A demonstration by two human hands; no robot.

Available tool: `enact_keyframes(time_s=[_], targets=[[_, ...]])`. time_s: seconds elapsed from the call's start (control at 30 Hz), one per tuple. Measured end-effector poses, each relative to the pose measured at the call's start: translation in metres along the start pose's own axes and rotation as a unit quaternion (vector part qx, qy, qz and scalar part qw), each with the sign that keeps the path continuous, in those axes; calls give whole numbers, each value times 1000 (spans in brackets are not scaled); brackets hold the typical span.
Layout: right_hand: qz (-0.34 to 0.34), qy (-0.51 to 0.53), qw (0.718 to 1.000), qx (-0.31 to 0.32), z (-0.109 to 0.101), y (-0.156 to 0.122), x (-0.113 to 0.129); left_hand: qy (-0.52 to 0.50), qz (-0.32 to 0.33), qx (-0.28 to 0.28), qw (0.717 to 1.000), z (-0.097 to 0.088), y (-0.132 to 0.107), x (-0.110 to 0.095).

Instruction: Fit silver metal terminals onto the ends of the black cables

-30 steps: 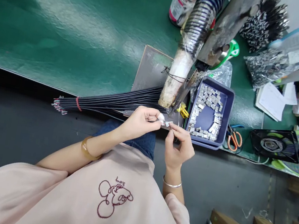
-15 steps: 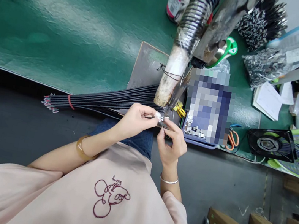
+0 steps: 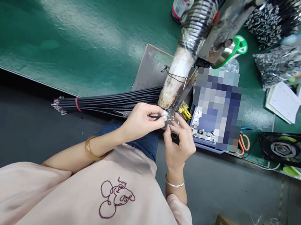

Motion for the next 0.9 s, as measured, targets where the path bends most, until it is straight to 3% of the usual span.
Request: enact_keyframes(time_s=[0.17,0.43,0.9], targets=[[16,-24,1000,2,-2,-2,-2,48,-1,35,998,1,-2,2],[14,-31,999,4,-2,3,-2,78,25,15,997,0,-3,-9],[-63,-85,994,39,-8,-10,-2,4,-21,101,995,1,-2,5]])
Point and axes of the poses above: each hand's wrist, its own y-axis towards the middle knuckle, its own z-axis out of the palm, x = y × z, the point moved 3 cm from there along y, towards the middle knuckle, and after that the axes turned 4 degrees about x, right-handed, at the moved point
